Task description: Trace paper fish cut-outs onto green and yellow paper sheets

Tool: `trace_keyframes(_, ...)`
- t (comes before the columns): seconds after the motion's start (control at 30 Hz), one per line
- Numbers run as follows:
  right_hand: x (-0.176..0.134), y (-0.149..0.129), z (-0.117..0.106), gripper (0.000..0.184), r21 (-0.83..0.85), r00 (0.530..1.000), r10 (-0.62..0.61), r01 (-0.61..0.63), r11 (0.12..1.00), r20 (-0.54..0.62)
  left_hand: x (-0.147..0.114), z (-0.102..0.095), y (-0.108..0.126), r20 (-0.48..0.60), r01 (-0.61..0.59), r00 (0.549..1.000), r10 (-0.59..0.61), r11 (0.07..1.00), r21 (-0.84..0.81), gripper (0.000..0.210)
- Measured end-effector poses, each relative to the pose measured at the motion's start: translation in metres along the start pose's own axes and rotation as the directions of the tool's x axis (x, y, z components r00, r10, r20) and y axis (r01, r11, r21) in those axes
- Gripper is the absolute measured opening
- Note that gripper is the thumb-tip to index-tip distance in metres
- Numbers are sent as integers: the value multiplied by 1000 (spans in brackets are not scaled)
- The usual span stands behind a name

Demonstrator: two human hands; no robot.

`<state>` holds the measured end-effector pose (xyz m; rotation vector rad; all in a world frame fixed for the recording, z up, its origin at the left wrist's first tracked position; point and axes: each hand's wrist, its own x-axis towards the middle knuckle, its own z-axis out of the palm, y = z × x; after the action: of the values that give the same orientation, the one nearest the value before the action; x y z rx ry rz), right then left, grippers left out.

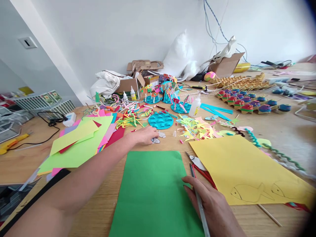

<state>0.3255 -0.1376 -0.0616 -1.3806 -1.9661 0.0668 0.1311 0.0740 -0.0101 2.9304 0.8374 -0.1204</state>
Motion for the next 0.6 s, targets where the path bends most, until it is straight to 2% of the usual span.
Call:
trace_keyframes(0.1,-1,1,1,19,3,1000,15,-15,1000,2,6,-2,4,69,-3,998,-1,998,59,20)
trace_keyframes(0.27,-1,1,1,19,18,999,31,-31,999,19,15,-6,8,117,-25,993,15,996,87,7)
trace_keyframes(0.43,-2,1,1,20,15,998,52,-53,998,37,17,-7,8,91,-18,996,15,999,37,10)
trace_keyframes(0.6,-2,1,0,22,14,998,52,-53,999,38,17,-8,-1,39,29,999,-25,992,-120,13)
